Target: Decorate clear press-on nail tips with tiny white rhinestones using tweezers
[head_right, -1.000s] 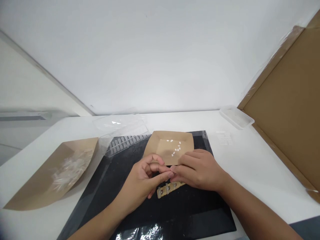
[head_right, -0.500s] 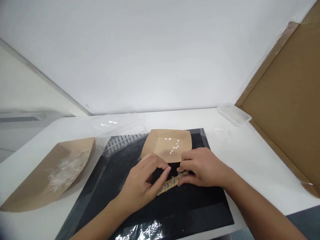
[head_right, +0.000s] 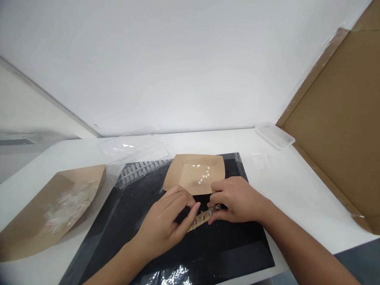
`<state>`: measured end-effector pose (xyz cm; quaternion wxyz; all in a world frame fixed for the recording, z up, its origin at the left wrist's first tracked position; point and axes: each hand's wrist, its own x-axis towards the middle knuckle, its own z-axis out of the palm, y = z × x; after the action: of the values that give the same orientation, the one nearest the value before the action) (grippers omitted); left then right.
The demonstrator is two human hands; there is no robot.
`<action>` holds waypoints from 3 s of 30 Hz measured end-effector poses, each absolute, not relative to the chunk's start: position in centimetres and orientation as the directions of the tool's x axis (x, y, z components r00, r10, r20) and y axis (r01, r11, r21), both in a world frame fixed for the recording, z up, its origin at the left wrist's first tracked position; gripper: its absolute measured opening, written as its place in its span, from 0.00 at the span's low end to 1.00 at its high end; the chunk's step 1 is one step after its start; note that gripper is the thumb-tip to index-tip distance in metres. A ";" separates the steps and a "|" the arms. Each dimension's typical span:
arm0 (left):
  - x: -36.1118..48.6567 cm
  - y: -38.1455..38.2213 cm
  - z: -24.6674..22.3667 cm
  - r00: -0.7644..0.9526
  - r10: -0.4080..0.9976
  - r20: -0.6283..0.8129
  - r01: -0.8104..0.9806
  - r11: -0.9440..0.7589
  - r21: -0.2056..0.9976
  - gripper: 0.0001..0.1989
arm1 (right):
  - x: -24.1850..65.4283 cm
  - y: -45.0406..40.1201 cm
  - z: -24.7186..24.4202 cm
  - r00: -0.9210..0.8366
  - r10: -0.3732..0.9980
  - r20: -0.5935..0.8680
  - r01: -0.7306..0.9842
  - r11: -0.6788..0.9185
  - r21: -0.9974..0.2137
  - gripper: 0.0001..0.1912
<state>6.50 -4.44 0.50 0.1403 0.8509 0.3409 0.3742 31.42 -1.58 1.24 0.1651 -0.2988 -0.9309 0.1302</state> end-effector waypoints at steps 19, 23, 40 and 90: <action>6.7 -4.7 1.4 0.745 0.552 0.376 0.407 -0.822 0.400 0.08 | 31.2 -1.8 1.2 -0.775 0.587 0.233 0.515 0.801 -0.304 0.17; 6.8 -4.9 1.6 0.781 0.533 0.326 0.421 -0.834 0.355 0.09 | 31.2 -1.8 1.5 -0.775 0.594 0.214 0.517 0.792 -0.325 0.23; 7.9 -5.3 1.1 0.806 0.474 0.355 0.433 -0.881 0.194 0.07 | 31.2 -1.4 1.9 -0.515 0.611 0.601 0.584 0.764 -0.276 0.08; 6.4 -4.1 1.4 0.583 0.623 0.521 0.526 -0.778 0.342 0.03 | 33.7 0.4 2.0 -0.547 0.740 0.392 0.589 0.673 -0.447 0.09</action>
<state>6.45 -4.13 1.45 0.0756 0.8865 0.3242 0.3215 33.72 0.36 2.02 0.2836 -0.3822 -0.8695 0.1325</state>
